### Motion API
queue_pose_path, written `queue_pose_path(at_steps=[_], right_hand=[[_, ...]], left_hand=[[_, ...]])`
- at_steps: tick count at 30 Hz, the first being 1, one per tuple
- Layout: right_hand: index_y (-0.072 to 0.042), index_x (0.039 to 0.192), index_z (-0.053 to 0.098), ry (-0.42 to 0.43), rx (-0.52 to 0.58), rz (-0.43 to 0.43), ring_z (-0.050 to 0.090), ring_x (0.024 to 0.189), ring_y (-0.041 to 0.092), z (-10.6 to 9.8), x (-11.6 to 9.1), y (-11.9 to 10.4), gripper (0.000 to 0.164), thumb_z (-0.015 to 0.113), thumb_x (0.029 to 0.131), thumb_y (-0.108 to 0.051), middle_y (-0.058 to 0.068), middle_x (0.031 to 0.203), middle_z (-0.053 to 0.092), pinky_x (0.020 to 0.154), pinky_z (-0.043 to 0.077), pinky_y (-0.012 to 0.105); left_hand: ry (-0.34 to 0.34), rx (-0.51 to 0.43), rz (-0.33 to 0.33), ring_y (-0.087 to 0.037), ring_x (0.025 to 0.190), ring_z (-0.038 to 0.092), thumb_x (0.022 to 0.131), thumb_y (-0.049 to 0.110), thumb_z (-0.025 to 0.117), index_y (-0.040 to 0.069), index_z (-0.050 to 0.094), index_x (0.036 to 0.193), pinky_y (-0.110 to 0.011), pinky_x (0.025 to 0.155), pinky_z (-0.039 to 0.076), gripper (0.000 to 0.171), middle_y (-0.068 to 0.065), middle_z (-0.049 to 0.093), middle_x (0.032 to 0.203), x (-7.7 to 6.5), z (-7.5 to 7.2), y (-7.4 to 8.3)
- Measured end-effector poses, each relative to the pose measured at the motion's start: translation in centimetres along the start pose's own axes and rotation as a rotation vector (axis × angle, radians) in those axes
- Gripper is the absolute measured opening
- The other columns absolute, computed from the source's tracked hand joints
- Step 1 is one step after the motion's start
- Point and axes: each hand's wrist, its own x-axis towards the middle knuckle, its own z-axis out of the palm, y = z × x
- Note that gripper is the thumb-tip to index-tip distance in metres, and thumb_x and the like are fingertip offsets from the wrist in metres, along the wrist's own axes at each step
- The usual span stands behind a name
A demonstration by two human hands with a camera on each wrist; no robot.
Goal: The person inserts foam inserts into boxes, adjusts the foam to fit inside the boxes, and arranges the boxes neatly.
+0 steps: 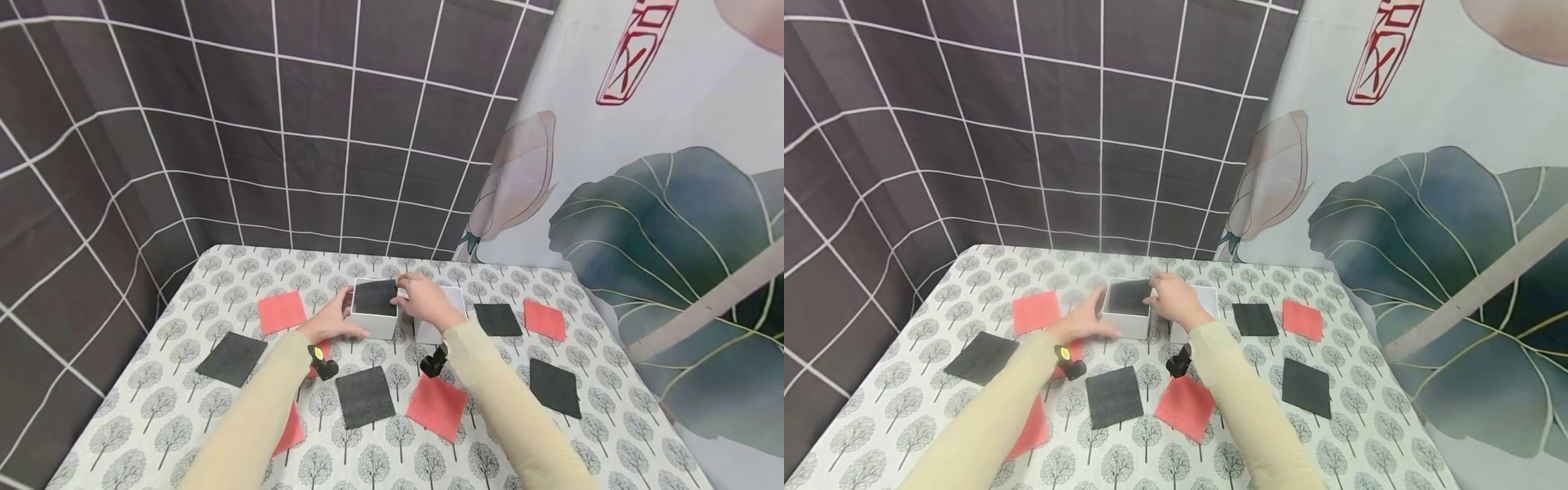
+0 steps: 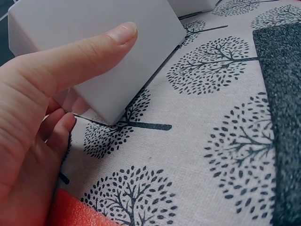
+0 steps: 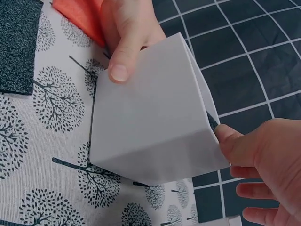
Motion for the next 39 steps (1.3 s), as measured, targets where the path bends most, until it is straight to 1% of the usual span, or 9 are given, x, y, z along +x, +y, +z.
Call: queue_pose_path(at_steps=[5, 9, 17, 19, 22, 26, 30, 36, 39], right_hand=[[-0.007, 0.098, 0.07, -0.003, -0.013, 0.011, 0.051, 0.115, 0.025, -0.1, 0.2, -0.4, 0.025, 0.067, 0.086, -0.029, 0.008, 0.124, 0.057, 0.088, 0.049, 0.039], [-0.009, 0.094, 0.071, -0.029, -0.002, 0.04, 0.049, 0.117, 0.028, -0.3, 0.6, -0.9, 0.02, 0.068, 0.085, -0.027, 0.01, 0.127, 0.055, 0.089, 0.048, 0.042], [-0.012, 0.092, 0.072, -0.13, 0.023, 0.155, 0.053, 0.108, 0.028, -0.4, 1.4, -1.9, 0.016, 0.067, 0.085, -0.026, 0.007, 0.12, 0.058, 0.089, 0.046, 0.044], [-0.013, 0.09, 0.071, -0.144, 0.01, 0.159, 0.054, 0.105, 0.027, -0.4, 1.5, -2.0, 0.017, 0.067, 0.084, -0.029, 0.006, 0.113, 0.06, 0.095, 0.042, 0.045], [-0.013, 0.094, 0.071, -0.167, 0.009, 0.167, 0.053, 0.107, 0.029, -0.4, 1.5, -2.1, 0.022, 0.069, 0.083, -0.032, 0.006, 0.108, 0.06, 0.106, 0.027, 0.05], [-0.011, 0.104, 0.069, -0.194, 0.02, 0.177, 0.049, 0.114, 0.031, -0.1, 1.6, -2.0, 0.034, 0.071, 0.08, -0.036, 0.007, 0.11, 0.059, 0.11, 0.008, 0.055], [-0.01, 0.107, 0.068, -0.207, 0.018, 0.178, 0.047, 0.116, 0.032, 0.4, 1.8, -1.8, 0.04, 0.073, 0.077, -0.037, 0.009, 0.113, 0.058, 0.11, 0.005, 0.055], [-0.01, 0.104, 0.068, -0.213, -0.001, 0.191, 0.044, 0.118, 0.034, 1.1, 2.0, -1.8, 0.04, 0.075, 0.075, -0.037, 0.01, 0.114, 0.057, 0.11, 0.008, 0.057], [-0.01, 0.104, 0.068, -0.203, -0.006, 0.182, 0.043, 0.118, 0.033, 1.2, 1.9, -1.8, 0.041, 0.075, 0.075, -0.038, 0.011, 0.115, 0.056, 0.11, 0.007, 0.057]], left_hand=[[-0.01, -0.003, 0.008, -0.03, 0.12, 0.043, 0.061, 0.0, 0.084, 0.003, 0.018, 0.143, -0.036, 0.103, 0.036, 0.105, -0.017, 0.041, 0.133, -0.5, 0.2, 1.1], [-0.021, -0.027, 0.015, -0.032, 0.12, 0.043, 0.063, -0.003, 0.082, 0.0, 0.017, 0.142, -0.037, 0.101, 0.039, 0.103, -0.019, 0.04, 0.133, -0.8, 0.2, 1.6], [-0.002, -0.022, 0.011, -0.029, 0.119, 0.046, 0.06, 0.002, 0.085, 0.007, 0.021, 0.141, -0.036, 0.098, 0.041, 0.104, -0.014, 0.04, 0.133, 0.0, 0.0, -0.3], [0.001, -0.008, 0.017, -0.027, 0.119, 0.046, 0.06, 0.005, 0.086, 0.008, 0.021, 0.141, -0.035, 0.098, 0.041, 0.104, -0.013, 0.041, 0.133, 0.1, 0.0, -0.6], [0.0, -0.002, 0.021, -0.026, 0.118, 0.046, 0.061, 0.006, 0.086, 0.008, 0.02, 0.142, -0.034, 0.098, 0.041, 0.105, -0.013, 0.041, 0.133, 0.3, 0.0, -0.9], [0.0, -0.002, 0.004, -0.027, 0.118, 0.045, 0.062, 0.005, 0.085, 0.008, 0.018, 0.143, -0.034, 0.097, 0.043, 0.105, -0.013, 0.04, 0.133, 0.3, 0.0, -0.8], [-0.01, -0.002, -0.004, -0.03, 0.119, 0.045, 0.062, 0.001, 0.084, 0.006, 0.016, 0.144, -0.035, 0.096, 0.044, 0.107, -0.015, 0.037, 0.134, 0.3, 0.0, -0.5], [-0.039, -0.02, 0.004, -0.032, 0.117, 0.047, 0.064, 0.0, 0.082, 0.003, 0.016, 0.143, -0.034, 0.093, 0.046, 0.103, -0.018, 0.037, 0.134, -0.7, 0.2, 1.5], [-0.041, -0.021, 0.004, -0.03, 0.117, 0.047, 0.065, 0.0, 0.082, 0.003, 0.016, 0.143, -0.033, 0.093, 0.046, 0.102, -0.017, 0.038, 0.133, -0.9, 0.2, 1.7]])
